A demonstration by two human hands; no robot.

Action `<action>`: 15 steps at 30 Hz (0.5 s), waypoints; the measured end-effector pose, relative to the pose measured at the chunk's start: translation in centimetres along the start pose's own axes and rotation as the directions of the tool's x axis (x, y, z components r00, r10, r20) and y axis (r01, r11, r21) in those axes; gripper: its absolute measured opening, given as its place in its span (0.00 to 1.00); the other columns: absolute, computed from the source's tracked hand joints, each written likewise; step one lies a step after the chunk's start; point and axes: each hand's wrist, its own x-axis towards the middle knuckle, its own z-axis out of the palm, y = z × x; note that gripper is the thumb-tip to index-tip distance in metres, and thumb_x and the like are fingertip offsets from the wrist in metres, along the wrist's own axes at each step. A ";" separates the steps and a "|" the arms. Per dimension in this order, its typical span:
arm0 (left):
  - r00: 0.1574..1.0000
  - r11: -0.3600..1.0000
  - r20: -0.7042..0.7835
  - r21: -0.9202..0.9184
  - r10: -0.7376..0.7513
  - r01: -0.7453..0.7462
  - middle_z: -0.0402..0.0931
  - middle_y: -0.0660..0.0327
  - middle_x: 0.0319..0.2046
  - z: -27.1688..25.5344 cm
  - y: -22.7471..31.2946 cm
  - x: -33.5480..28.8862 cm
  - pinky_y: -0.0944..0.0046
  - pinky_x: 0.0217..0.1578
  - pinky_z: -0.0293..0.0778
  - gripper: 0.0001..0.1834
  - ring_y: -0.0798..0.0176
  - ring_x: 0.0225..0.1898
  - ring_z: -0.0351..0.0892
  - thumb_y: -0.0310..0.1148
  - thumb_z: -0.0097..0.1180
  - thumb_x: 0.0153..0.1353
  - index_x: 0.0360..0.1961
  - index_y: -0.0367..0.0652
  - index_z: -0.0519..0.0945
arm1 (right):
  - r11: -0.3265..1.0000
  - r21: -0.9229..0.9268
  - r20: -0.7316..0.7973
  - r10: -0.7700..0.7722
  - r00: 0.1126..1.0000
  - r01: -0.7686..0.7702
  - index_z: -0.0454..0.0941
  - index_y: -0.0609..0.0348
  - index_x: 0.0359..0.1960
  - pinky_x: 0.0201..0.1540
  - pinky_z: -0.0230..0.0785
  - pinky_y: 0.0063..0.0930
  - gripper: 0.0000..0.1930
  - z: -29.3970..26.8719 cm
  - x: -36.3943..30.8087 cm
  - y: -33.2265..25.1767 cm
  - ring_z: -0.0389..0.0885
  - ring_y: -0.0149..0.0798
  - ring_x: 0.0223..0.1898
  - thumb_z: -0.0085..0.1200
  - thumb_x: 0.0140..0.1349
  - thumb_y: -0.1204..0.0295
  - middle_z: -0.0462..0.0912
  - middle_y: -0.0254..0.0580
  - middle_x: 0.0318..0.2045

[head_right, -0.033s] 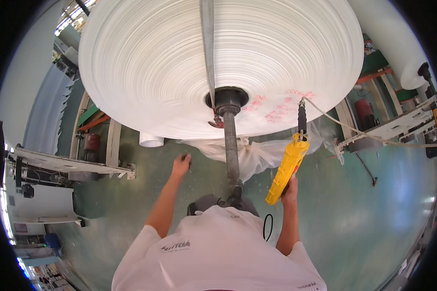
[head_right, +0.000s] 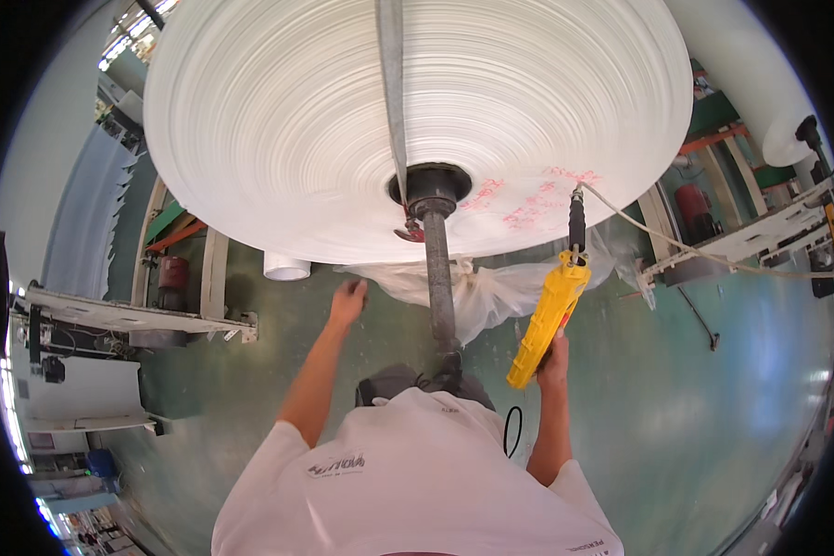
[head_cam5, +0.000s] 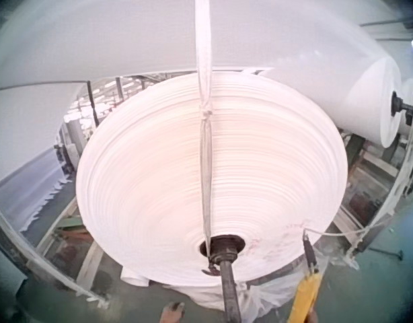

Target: The person installs a metal hub onto a large roll of white fabric, secures it with a small tool, and then uses a yellow remote control to lower a lifting strap onto the central shaft.

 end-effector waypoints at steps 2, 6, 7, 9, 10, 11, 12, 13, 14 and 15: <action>0.989 0.990 -0.035 -0.007 0.141 -0.142 0.80 0.48 0.36 2.0 2.6 4.8 0.59 0.42 0.74 0.23 0.55 0.39 0.80 0.42 0.56 0.59 0.45 0.31 0.77 | 1.000 0.010 -0.025 -0.003 1.000 0.003 0.68 0.54 0.50 0.35 0.74 0.36 0.27 0.9 0.4 -1.1 0.79 0.41 0.31 0.39 0.66 0.43 0.79 0.43 0.32; 0.928 0.901 0.026 0.234 0.371 -0.366 0.78 0.46 0.44 6.0 10.4 12.6 0.58 0.45 0.73 0.28 0.53 0.44 0.79 0.42 0.58 0.58 0.52 0.31 0.72 | 0.998 -0.035 -0.076 -0.062 0.995 0.060 0.69 0.56 0.49 0.35 0.74 0.35 0.29 1.0 -0.8 -1.1 0.79 0.41 0.31 0.40 0.64 0.42 0.79 0.44 0.32; 0.946 0.919 0.041 0.225 0.322 -0.323 0.77 0.44 0.45 6.8 12.5 13.6 0.58 0.48 0.71 0.29 0.50 0.47 0.78 0.42 0.58 0.57 0.53 0.30 0.71 | 0.995 -0.071 -0.071 -0.073 0.995 0.068 0.69 0.56 0.49 0.36 0.74 0.35 0.30 0.7 -1.3 -0.9 0.79 0.40 0.31 0.41 0.64 0.41 0.80 0.44 0.32; 0.947 0.912 0.034 0.261 0.318 -0.316 0.76 0.39 0.46 7.4 14.0 17.4 0.55 0.51 0.70 0.33 0.44 0.50 0.76 0.43 0.58 0.55 0.56 0.29 0.69 | 0.989 -0.123 -0.133 -0.093 0.987 0.076 0.69 0.57 0.49 0.36 0.74 0.34 0.30 1.2 -1.8 -0.3 0.80 0.40 0.31 0.41 0.63 0.41 0.80 0.44 0.32; 0.932 0.886 0.046 0.296 0.359 -0.356 0.75 0.36 0.45 8.1 14.6 18.3 0.53 0.52 0.70 0.34 0.42 0.50 0.76 0.44 0.57 0.55 0.57 0.29 0.68 | 0.985 -0.151 -0.179 -0.109 0.978 0.082 0.69 0.57 0.49 0.36 0.74 0.34 0.31 1.5 -2.4 -0.1 0.80 0.40 0.32 0.42 0.63 0.41 0.80 0.44 0.32; 0.966 0.910 0.115 0.325 0.233 -0.258 0.73 0.34 0.47 8.2 16.1 18.6 0.52 0.53 0.70 0.36 0.40 0.52 0.74 0.43 0.58 0.54 0.58 0.28 0.67 | 0.982 -0.169 -0.184 -0.116 0.976 0.085 0.69 0.58 0.49 0.36 0.74 0.34 0.31 1.9 -3.0 0.1 0.80 0.39 0.32 0.42 0.62 0.41 0.80 0.44 0.32; 0.968 0.885 0.090 0.393 0.234 -0.250 0.73 0.35 0.48 9.0 15.8 20.2 0.52 0.53 0.70 0.36 0.40 0.52 0.74 0.44 0.58 0.54 0.58 0.30 0.66 | 0.978 -0.188 -0.187 -0.123 0.975 0.087 0.69 0.58 0.49 0.36 0.74 0.34 0.31 2.3 -3.5 0.3 0.80 0.39 0.32 0.43 0.62 0.41 0.80 0.44 0.32; 0.966 0.882 0.126 0.394 0.226 -0.258 0.73 0.36 0.49 9.3 15.7 21.4 0.51 0.53 0.70 0.35 0.40 0.52 0.74 0.44 0.58 0.54 0.58 0.32 0.67 | 0.974 -0.208 -0.189 -0.132 0.973 0.092 0.69 0.58 0.49 0.36 0.74 0.34 0.31 2.9 -4.0 0.4 0.80 0.39 0.32 0.43 0.62 0.40 0.80 0.44 0.32; 0.963 0.880 0.160 0.395 0.217 -0.264 0.73 0.37 0.50 9.5 15.5 22.4 0.51 0.54 0.69 0.34 0.40 0.52 0.74 0.44 0.57 0.54 0.58 0.34 0.67 | 0.974 -0.204 -0.231 -0.150 0.961 0.103 0.69 0.58 0.49 0.36 0.74 0.34 0.31 3.6 -4.6 0.6 0.80 0.39 0.32 0.44 0.62 0.40 0.80 0.44 0.32; 0.959 0.870 0.168 0.407 0.227 -0.277 0.73 0.38 0.49 9.6 15.2 23.3 0.50 0.53 0.69 0.33 0.40 0.52 0.74 0.45 0.56 0.55 0.58 0.35 0.68 | 0.973 -0.200 -0.272 -0.166 0.948 0.113 0.69 0.58 0.49 0.36 0.74 0.34 0.31 4.4 -5.2 1.0 0.80 0.39 0.32 0.44 0.61 0.40 0.80 0.43 0.32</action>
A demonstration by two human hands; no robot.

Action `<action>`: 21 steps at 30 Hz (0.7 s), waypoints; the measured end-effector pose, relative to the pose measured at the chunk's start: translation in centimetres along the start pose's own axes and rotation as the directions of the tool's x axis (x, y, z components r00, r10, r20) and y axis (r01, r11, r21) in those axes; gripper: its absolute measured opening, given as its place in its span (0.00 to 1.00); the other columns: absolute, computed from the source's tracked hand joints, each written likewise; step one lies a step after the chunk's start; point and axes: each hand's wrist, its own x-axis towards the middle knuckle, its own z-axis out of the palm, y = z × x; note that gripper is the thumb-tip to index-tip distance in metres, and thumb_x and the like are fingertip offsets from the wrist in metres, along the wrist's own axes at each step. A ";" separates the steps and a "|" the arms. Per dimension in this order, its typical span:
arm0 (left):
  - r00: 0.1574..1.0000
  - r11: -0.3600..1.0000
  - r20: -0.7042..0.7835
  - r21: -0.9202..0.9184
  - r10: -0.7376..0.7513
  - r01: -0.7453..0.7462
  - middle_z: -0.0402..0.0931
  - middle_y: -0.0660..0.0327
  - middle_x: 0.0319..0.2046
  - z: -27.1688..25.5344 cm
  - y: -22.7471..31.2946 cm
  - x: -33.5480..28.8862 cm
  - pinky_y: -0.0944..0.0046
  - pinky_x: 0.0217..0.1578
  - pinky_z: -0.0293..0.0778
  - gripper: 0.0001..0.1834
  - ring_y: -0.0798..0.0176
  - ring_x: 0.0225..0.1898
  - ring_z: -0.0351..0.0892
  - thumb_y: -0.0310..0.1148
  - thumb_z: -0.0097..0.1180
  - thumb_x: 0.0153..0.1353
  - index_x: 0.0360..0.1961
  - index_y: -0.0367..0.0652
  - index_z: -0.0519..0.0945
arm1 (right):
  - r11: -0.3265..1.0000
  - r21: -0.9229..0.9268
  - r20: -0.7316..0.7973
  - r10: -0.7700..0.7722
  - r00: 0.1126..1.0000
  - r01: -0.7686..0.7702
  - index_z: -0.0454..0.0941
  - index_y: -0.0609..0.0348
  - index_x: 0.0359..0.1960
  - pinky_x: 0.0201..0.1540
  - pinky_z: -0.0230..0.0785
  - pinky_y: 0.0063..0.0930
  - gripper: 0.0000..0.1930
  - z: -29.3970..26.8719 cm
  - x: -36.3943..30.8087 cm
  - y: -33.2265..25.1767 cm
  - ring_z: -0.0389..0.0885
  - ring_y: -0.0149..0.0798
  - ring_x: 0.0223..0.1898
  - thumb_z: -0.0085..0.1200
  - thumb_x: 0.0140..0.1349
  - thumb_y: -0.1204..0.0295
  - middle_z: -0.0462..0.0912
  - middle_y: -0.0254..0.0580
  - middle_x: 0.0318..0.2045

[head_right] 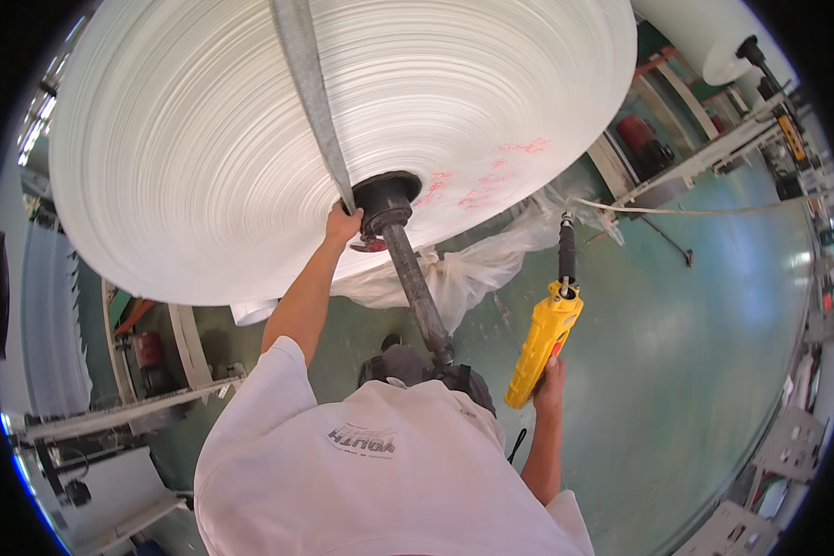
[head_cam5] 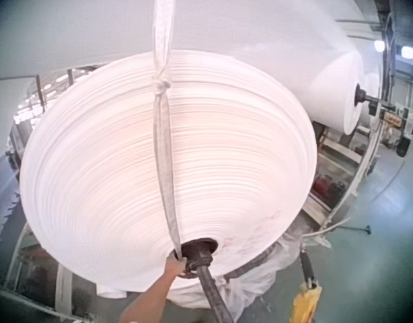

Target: The person installs a metal hub onto a large roll of white fabric, secures it with a small tool, and then uses a yellow remote control to lower a lifting strap onto the central shaft.

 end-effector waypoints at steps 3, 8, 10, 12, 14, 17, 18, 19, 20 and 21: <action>0.999 0.999 0.029 0.028 0.019 -0.020 0.75 0.41 0.48 1.5 -1.7 1.9 0.48 0.53 0.69 0.29 0.40 0.51 0.74 0.46 0.53 0.59 0.57 0.39 0.69 | 1.000 0.016 -0.115 -0.022 0.993 0.024 0.69 0.59 0.48 0.35 0.74 0.34 0.32 1.6 -2.1 0.6 0.80 0.38 0.32 0.46 0.60 0.40 0.80 0.43 0.31; 0.991 0.991 0.059 0.036 0.123 -0.125 0.77 0.41 0.44 1.5 -2.8 2.2 0.45 0.47 0.70 0.22 0.39 0.49 0.75 0.46 0.45 0.65 0.53 0.42 0.71 | 1.000 0.003 -0.221 -0.019 0.975 0.020 0.70 0.60 0.46 0.32 0.74 0.32 0.33 3.8 -4.6 1.7 0.80 0.38 0.29 0.47 0.59 0.39 0.79 0.44 0.29; 0.978 0.978 0.012 0.009 0.209 -0.209 0.79 0.44 0.37 1.1 -3.4 1.9 0.48 0.40 0.72 0.21 0.42 0.40 0.79 0.46 0.44 0.67 0.50 0.41 0.72 | 1.000 0.018 -0.266 -0.015 0.964 0.021 0.70 0.60 0.46 0.31 0.74 0.32 0.33 4.9 -5.1 2.0 0.79 0.38 0.28 0.47 0.58 0.38 0.79 0.44 0.29; 0.981 0.975 0.088 -0.154 0.172 -0.157 0.79 0.49 0.32 0.4 -4.7 1.4 0.52 0.38 0.72 0.21 0.49 0.35 0.80 0.48 0.45 0.67 0.48 0.40 0.73 | 1.000 0.006 -0.319 -0.026 0.948 0.030 0.70 0.60 0.46 0.31 0.74 0.32 0.34 5.6 -5.6 2.5 0.79 0.38 0.28 0.47 0.58 0.38 0.80 0.44 0.29; 0.983 0.951 0.106 -0.287 0.150 -0.114 0.78 0.52 0.28 -0.8 -5.3 1.0 0.56 0.34 0.72 0.21 0.54 0.30 0.79 0.48 0.48 0.65 0.45 0.39 0.73 | 0.999 0.012 -0.359 -0.031 0.933 0.037 0.70 0.60 0.45 0.31 0.73 0.31 0.34 6.2 -5.8 3.9 0.79 0.37 0.28 0.47 0.58 0.38 0.80 0.44 0.29; 0.992 0.881 0.068 -0.469 0.105 -0.061 0.76 0.55 0.22 -2.4 -4.8 -1.4 0.60 0.28 0.72 0.20 0.59 0.24 0.77 0.45 0.57 0.62 0.39 0.34 0.74 | 0.999 0.030 -0.408 -0.021 0.913 0.036 0.70 0.60 0.45 0.31 0.73 0.31 0.33 6.2 -6.2 5.6 0.79 0.37 0.29 0.47 0.58 0.38 0.80 0.43 0.29; 0.989 0.844 0.145 -0.534 0.025 0.057 0.76 0.55 0.20 -3.9 -2.8 -3.3 0.61 0.25 0.71 0.19 0.60 0.22 0.77 0.40 0.63 0.57 0.35 0.33 0.74 | 0.998 0.047 -0.418 -0.009 0.908 0.032 0.71 0.60 0.44 0.32 0.73 0.31 0.33 6.5 -6.2 5.7 0.79 0.37 0.29 0.47 0.58 0.38 0.79 0.43 0.29; 0.998 0.885 0.051 -0.466 0.047 -0.017 0.76 0.55 0.20 -4.1 -3.6 -3.6 0.61 0.26 0.72 0.18 0.60 0.23 0.78 0.39 0.63 0.56 0.34 0.33 0.73 | 0.998 0.064 -0.415 0.004 0.910 0.024 0.71 0.61 0.44 0.32 0.73 0.31 0.33 6.9 -6.1 5.6 0.80 0.37 0.29 0.47 0.59 0.39 0.79 0.43 0.30; 0.996 0.918 -0.035 -0.388 0.077 -0.085 0.76 0.55 0.21 -3.5 -4.9 -3.5 0.60 0.26 0.72 0.18 0.60 0.23 0.78 0.38 0.63 0.54 0.34 0.33 0.73 | 0.998 0.055 -0.375 -0.001 0.927 0.023 0.71 0.61 0.44 0.32 0.73 0.31 0.32 7.3 -6.0 5.1 0.79 0.37 0.29 0.47 0.59 0.39 0.79 0.43 0.30; 0.986 0.942 -0.118 -0.302 0.115 -0.147 0.77 0.54 0.21 -2.8 -6.1 -3.4 0.60 0.27 0.72 0.17 0.59 0.23 0.79 0.37 0.64 0.53 0.33 0.34 0.73 | 0.999 0.046 -0.334 -0.007 0.943 0.024 0.71 0.61 0.44 0.33 0.73 0.31 0.32 7.6 -6.0 4.5 0.79 0.36 0.30 0.47 0.60 0.40 0.79 0.42 0.30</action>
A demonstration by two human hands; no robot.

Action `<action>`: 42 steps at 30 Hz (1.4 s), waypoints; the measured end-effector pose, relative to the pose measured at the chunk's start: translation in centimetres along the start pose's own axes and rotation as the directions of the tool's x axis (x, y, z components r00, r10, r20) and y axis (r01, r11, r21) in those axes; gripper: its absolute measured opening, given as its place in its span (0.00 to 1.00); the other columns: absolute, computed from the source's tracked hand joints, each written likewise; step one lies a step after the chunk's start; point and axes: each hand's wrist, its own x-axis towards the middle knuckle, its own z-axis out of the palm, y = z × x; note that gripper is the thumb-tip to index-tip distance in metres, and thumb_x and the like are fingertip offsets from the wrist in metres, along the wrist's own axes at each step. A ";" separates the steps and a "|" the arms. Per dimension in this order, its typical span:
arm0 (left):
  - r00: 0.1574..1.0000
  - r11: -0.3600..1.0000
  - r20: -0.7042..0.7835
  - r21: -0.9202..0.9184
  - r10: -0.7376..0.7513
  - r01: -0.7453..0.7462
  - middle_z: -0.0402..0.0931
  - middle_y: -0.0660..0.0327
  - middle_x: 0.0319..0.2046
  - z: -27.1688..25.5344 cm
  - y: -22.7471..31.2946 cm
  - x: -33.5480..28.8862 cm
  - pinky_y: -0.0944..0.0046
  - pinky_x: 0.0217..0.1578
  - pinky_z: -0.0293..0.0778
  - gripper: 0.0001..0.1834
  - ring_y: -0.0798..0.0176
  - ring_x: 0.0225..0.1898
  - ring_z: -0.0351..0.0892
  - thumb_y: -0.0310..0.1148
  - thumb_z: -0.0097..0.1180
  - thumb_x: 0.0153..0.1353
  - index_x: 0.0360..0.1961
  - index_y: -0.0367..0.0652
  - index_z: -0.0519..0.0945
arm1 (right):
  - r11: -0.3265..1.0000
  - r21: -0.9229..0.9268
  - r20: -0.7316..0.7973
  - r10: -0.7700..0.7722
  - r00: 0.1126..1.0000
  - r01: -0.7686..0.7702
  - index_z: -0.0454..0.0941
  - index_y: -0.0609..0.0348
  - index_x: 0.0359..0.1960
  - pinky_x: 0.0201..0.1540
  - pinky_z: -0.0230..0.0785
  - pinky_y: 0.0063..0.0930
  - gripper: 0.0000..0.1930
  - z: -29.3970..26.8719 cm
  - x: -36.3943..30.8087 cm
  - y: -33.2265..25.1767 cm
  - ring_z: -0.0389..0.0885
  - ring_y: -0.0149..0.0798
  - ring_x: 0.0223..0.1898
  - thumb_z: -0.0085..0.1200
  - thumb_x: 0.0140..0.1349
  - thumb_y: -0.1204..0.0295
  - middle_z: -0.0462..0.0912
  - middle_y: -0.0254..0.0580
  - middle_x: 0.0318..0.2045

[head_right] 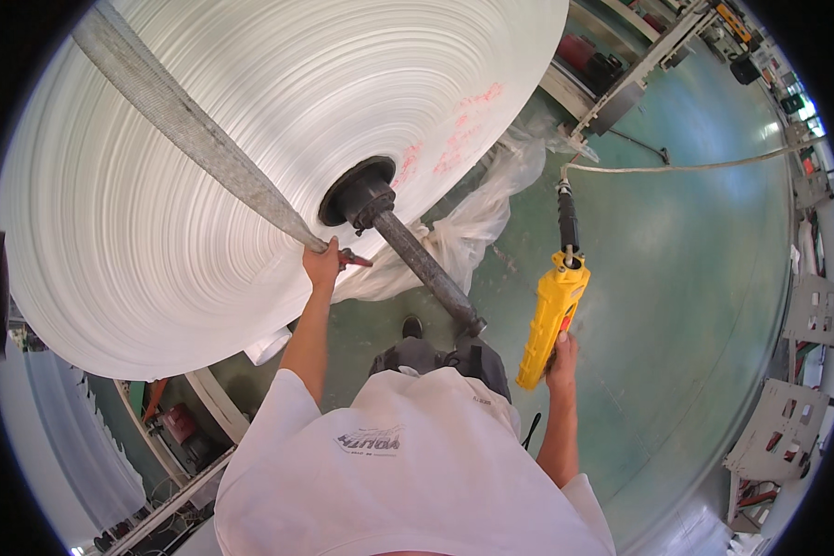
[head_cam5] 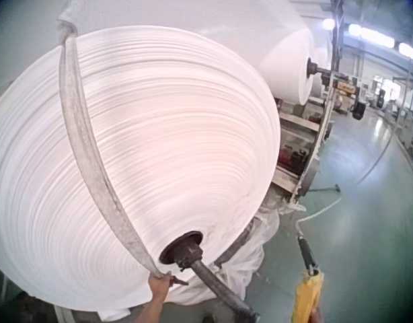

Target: The person installs a metal hub onto a large roll of white fabric, secures it with a small tool, and then uses a yellow remote control to lower a lifting strap onto the central shaft.

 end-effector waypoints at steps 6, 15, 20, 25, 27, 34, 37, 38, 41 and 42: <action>0.996 0.994 -0.076 0.094 -0.040 0.047 0.76 0.55 0.19 2.0 -6.6 -2.0 0.57 0.25 0.72 0.10 0.56 0.19 0.77 0.32 0.57 0.51 0.30 0.37 0.73 | 0.997 -0.071 0.022 -0.024 0.999 0.026 0.70 0.62 0.47 0.35 0.73 0.30 0.30 0.1 0.0 -0.7 0.79 0.35 0.30 0.48 0.61 0.43 0.78 0.40 0.32; 0.899 0.862 0.239 -0.277 -0.367 0.426 0.79 0.50 0.28 1.4 -9.0 -3.8 0.62 0.24 0.74 0.09 0.59 0.24 0.79 0.23 0.48 0.55 0.35 0.32 0.77 | 0.988 -0.153 0.051 -0.007 0.999 0.014 0.71 0.64 0.47 0.36 0.73 0.28 0.31 -1.9 0.0 0.7 0.78 0.32 0.32 0.48 0.62 0.44 0.78 0.39 0.34; 0.853 0.811 0.361 -0.317 -0.376 0.492 0.79 0.51 0.29 2.3 -8.5 -3.2 0.61 0.30 0.77 0.10 0.56 0.29 0.81 0.20 0.49 0.52 0.36 0.29 0.77 | 0.978 -0.207 0.086 0.031 0.996 -0.013 0.72 0.66 0.46 0.36 0.72 0.27 0.34 -1.6 0.3 -0.4 0.79 0.32 0.32 0.48 0.60 0.41 0.79 0.39 0.33; 0.872 0.843 0.352 -0.297 -0.341 0.449 0.78 0.54 0.26 4.5 -0.5 -2.8 0.62 0.31 0.77 0.06 0.58 0.28 0.82 0.21 0.49 0.53 0.32 0.30 0.77 | 0.976 -0.215 0.039 0.053 0.998 -0.044 0.72 0.66 0.46 0.36 0.71 0.26 0.35 -2.3 0.1 0.0 0.78 0.31 0.32 0.49 0.58 0.40 0.78 0.37 0.32; 0.890 0.845 0.330 -0.330 -0.314 0.420 0.78 0.55 0.25 5.8 1.9 -1.9 0.62 0.30 0.76 0.06 0.60 0.27 0.81 0.21 0.50 0.54 0.30 0.30 0.78 | 0.975 -0.216 0.034 0.057 0.998 -0.048 0.74 0.68 0.45 0.38 0.67 0.24 0.37 -1.2 0.0 -1.3 0.75 0.28 0.34 0.50 0.57 0.38 0.78 0.36 0.34; 0.934 0.926 0.345 -0.314 -0.094 0.209 0.76 0.59 0.28 11.0 10.4 -1.3 0.67 0.27 0.73 0.08 0.65 0.27 0.77 0.22 0.51 0.54 0.36 0.36 0.78 | 0.983 -0.178 0.053 0.065 0.996 -0.055 0.75 0.70 0.46 0.42 0.66 0.23 0.39 -0.6 -0.2 -2.1 0.73 0.28 0.38 0.51 0.56 0.38 0.78 0.36 0.36; 0.924 0.925 0.359 -0.290 -0.134 0.247 0.73 0.60 0.24 12.4 10.7 1.5 0.65 0.20 0.70 0.05 0.65 0.22 0.73 0.22 0.48 0.56 0.33 0.36 0.75 | 0.978 -0.200 0.084 0.077 0.993 -0.059 0.75 0.70 0.47 0.43 0.66 0.23 0.37 -0.4 -0.1 -2.3 0.73 0.28 0.38 0.51 0.58 0.40 0.78 0.36 0.37; 0.908 0.919 0.410 -0.318 -0.086 0.231 0.72 0.60 0.22 12.0 13.5 1.0 0.66 0.18 0.67 0.07 0.67 0.20 0.72 0.23 0.46 0.57 0.36 0.36 0.74 | 0.979 -0.191 0.074 0.083 0.994 -0.068 0.75 0.69 0.47 0.43 0.66 0.23 0.36 -0.7 -0.1 -2.1 0.73 0.28 0.38 0.51 0.58 0.41 0.78 0.36 0.37; 0.860 0.878 0.489 -0.336 -0.146 0.340 0.73 0.61 0.22 13.0 13.3 2.1 0.67 0.18 0.66 0.08 0.68 0.19 0.71 0.24 0.46 0.57 0.37 0.38 0.75 | 0.979 -0.188 0.070 0.093 0.993 -0.079 0.75 0.68 0.47 0.42 0.66 0.23 0.34 -1.2 -0.2 -1.8 0.73 0.28 0.38 0.51 0.59 0.43 0.78 0.36 0.36; 0.866 0.881 0.480 -0.341 -0.137 0.328 0.73 0.61 0.23 13.4 13.2 2.6 0.67 0.18 0.66 0.08 0.68 0.19 0.71 0.24 0.47 0.57 0.37 0.38 0.76 | 0.978 -0.198 0.075 0.086 0.993 -0.070 0.75 0.68 0.47 0.41 0.66 0.24 0.34 -1.2 -0.1 -1.9 0.73 0.28 0.37 0.51 0.60 0.43 0.78 0.37 0.36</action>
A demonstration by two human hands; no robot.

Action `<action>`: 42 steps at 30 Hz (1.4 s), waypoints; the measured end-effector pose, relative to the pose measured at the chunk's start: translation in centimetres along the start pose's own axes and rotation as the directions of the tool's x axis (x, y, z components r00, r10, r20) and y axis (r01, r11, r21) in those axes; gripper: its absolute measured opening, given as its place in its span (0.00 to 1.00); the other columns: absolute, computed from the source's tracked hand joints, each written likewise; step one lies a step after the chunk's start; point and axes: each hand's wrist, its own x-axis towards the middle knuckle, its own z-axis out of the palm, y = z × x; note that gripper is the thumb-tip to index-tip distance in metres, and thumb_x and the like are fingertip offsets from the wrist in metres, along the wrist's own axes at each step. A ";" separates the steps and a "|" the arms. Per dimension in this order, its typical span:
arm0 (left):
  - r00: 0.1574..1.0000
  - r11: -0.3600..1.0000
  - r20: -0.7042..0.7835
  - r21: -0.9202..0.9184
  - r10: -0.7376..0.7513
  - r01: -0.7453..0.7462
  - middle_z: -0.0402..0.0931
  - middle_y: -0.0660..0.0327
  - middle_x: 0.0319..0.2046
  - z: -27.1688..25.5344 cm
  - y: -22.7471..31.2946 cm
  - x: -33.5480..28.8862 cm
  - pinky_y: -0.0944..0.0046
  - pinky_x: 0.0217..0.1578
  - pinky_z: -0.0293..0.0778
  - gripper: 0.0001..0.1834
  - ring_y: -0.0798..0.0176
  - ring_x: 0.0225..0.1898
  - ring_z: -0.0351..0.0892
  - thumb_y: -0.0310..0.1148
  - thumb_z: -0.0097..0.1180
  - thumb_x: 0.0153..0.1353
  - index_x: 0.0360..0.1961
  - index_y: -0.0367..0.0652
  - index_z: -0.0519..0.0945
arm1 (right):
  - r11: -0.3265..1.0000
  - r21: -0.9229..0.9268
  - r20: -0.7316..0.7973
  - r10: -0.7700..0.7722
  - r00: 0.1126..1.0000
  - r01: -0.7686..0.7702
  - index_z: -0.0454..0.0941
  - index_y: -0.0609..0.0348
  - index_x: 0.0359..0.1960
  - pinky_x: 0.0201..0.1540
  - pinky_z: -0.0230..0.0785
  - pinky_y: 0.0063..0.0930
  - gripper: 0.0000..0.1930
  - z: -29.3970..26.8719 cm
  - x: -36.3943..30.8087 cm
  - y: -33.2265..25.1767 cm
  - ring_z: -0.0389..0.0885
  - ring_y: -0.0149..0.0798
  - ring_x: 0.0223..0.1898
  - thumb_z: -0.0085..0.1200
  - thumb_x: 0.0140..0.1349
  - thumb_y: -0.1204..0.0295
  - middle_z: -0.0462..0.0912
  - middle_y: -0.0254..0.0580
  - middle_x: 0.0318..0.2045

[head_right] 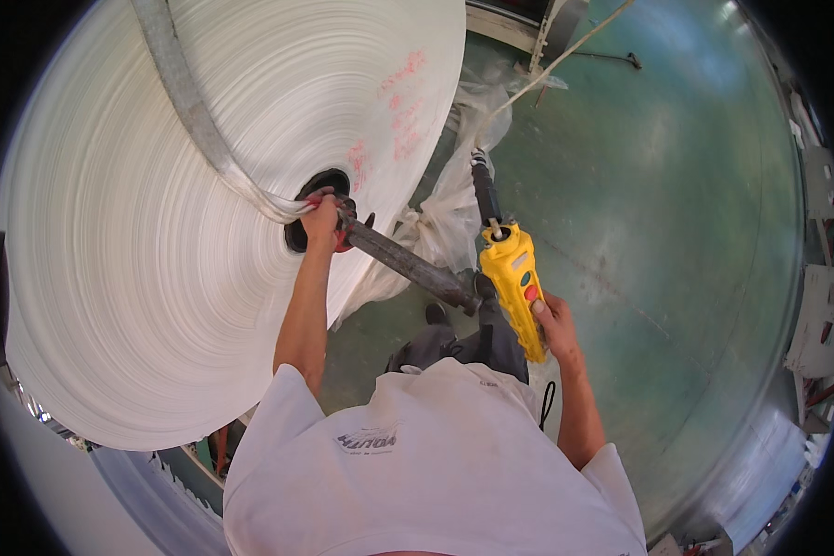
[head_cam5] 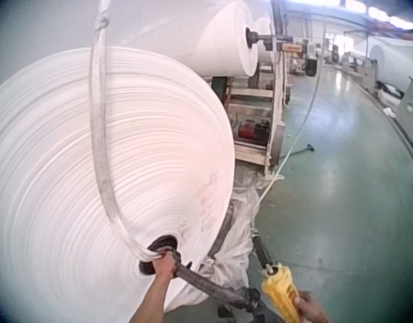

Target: The person installs a metal hub onto a large roll of white fabric, secures it with a small tool, and then uses a yellow remote control to lower a lifting strap onto the central shaft.

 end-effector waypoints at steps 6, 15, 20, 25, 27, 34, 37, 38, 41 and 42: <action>0.999 0.987 -0.035 0.161 -0.010 0.015 0.77 0.59 0.31 0.5 -1.3 3.4 0.63 0.32 0.73 0.12 0.65 0.31 0.75 0.31 0.53 0.58 0.42 0.39 0.78 | 0.957 -0.169 -0.063 0.227 0.972 -0.234 0.75 0.69 0.50 0.35 0.67 0.26 0.33 -0.5 1.7 -1.7 0.74 0.28 0.32 0.51 0.59 0.46 0.79 0.39 0.31; 0.998 0.989 -0.060 0.149 0.011 -0.002 0.76 0.60 0.29 0.7 -0.1 3.6 0.65 0.30 0.73 0.11 0.65 0.26 0.75 0.26 0.52 0.57 0.41 0.39 0.79 | 0.976 -0.115 -0.097 0.174 0.980 -0.185 0.76 0.71 0.49 0.33 0.68 0.23 0.33 0.7 2.5 -3.9 0.74 0.29 0.31 0.57 0.56 0.48 0.80 0.43 0.31; 1.000 0.984 -0.004 0.180 -0.016 0.017 0.75 0.58 0.27 1.2 0.4 3.8 0.62 0.26 0.74 0.11 0.63 0.25 0.75 0.24 0.51 0.57 0.41 0.38 0.78 | 0.959 -0.200 -0.097 0.184 0.978 -0.201 0.77 0.70 0.48 0.33 0.67 0.24 0.32 0.0 2.6 -2.8 0.74 0.29 0.30 0.56 0.57 0.48 0.80 0.41 0.31; 0.997 0.979 -0.028 0.193 -0.066 0.070 0.73 0.58 0.25 1.1 0.5 3.9 0.59 0.24 0.77 0.12 0.62 0.24 0.74 0.25 0.50 0.58 0.43 0.39 0.77 | 0.968 -0.189 -0.068 0.152 0.986 -0.162 0.76 0.70 0.49 0.34 0.66 0.25 0.32 0.1 2.7 -3.0 0.74 0.30 0.30 0.55 0.57 0.48 0.80 0.42 0.31; 0.995 0.982 -0.046 0.162 -0.088 0.094 0.74 0.60 0.26 1.4 0.4 3.6 0.64 0.24 0.72 0.11 0.65 0.24 0.73 0.24 0.50 0.56 0.40 0.39 0.78 | 0.960 -0.206 -0.062 0.180 0.982 -0.189 0.76 0.70 0.49 0.34 0.67 0.24 0.33 -0.2 2.8 -2.6 0.75 0.31 0.30 0.55 0.57 0.48 0.81 0.42 0.31; 0.994 0.968 -0.079 0.234 -0.080 0.096 0.76 0.59 0.28 1.6 1.6 2.9 0.63 0.26 0.74 0.09 0.64 0.26 0.76 0.24 0.52 0.56 0.39 0.39 0.79 | 0.975 -0.144 -0.080 0.159 0.984 -0.169 0.75 0.71 0.50 0.35 0.67 0.24 0.32 -0.1 2.7 -2.3 0.75 0.30 0.32 0.55 0.58 0.49 0.80 0.42 0.32; 0.997 0.968 -0.058 0.241 -0.056 0.068 0.76 0.59 0.27 1.4 0.9 3.5 0.63 0.26 0.73 0.09 0.64 0.26 0.75 0.24 0.53 0.55 0.38 0.39 0.79 | 0.984 -0.134 -0.100 0.107 0.989 -0.120 0.75 0.70 0.50 0.33 0.67 0.24 0.32 -0.1 2.9 -0.9 0.75 0.29 0.30 0.55 0.58 0.49 0.80 0.41 0.31; 0.997 0.969 -0.051 0.238 -0.050 0.061 0.76 0.59 0.27 1.2 0.8 3.7 0.63 0.26 0.73 0.09 0.64 0.26 0.75 0.23 0.52 0.55 0.38 0.39 0.79 | 0.988 -0.118 -0.092 0.090 0.992 -0.101 0.75 0.70 0.50 0.32 0.66 0.23 0.32 -0.2 3.0 -0.5 0.74 0.28 0.29 0.55 0.58 0.49 0.80 0.40 0.30; 0.999 0.966 -0.046 0.254 -0.027 0.037 0.75 0.59 0.26 0.9 0.1 4.4 0.62 0.26 0.73 0.09 0.64 0.26 0.75 0.23 0.52 0.55 0.38 0.38 0.78 | 0.981 -0.143 -0.083 0.118 0.990 -0.129 0.76 0.68 0.51 0.28 0.63 0.23 0.31 -0.6 3.2 0.3 0.71 0.27 0.26 0.55 0.58 0.49 0.78 0.37 0.27; 0.998 0.964 -0.057 0.264 -0.012 0.026 0.75 0.59 0.26 0.8 0.0 4.7 0.62 0.25 0.72 0.09 0.64 0.25 0.75 0.23 0.52 0.55 0.38 0.38 0.78 | 0.975 -0.162 -0.083 0.140 0.987 -0.152 0.76 0.67 0.51 0.27 0.62 0.23 0.31 -0.8 3.2 0.4 0.70 0.27 0.25 0.55 0.58 0.49 0.77 0.36 0.26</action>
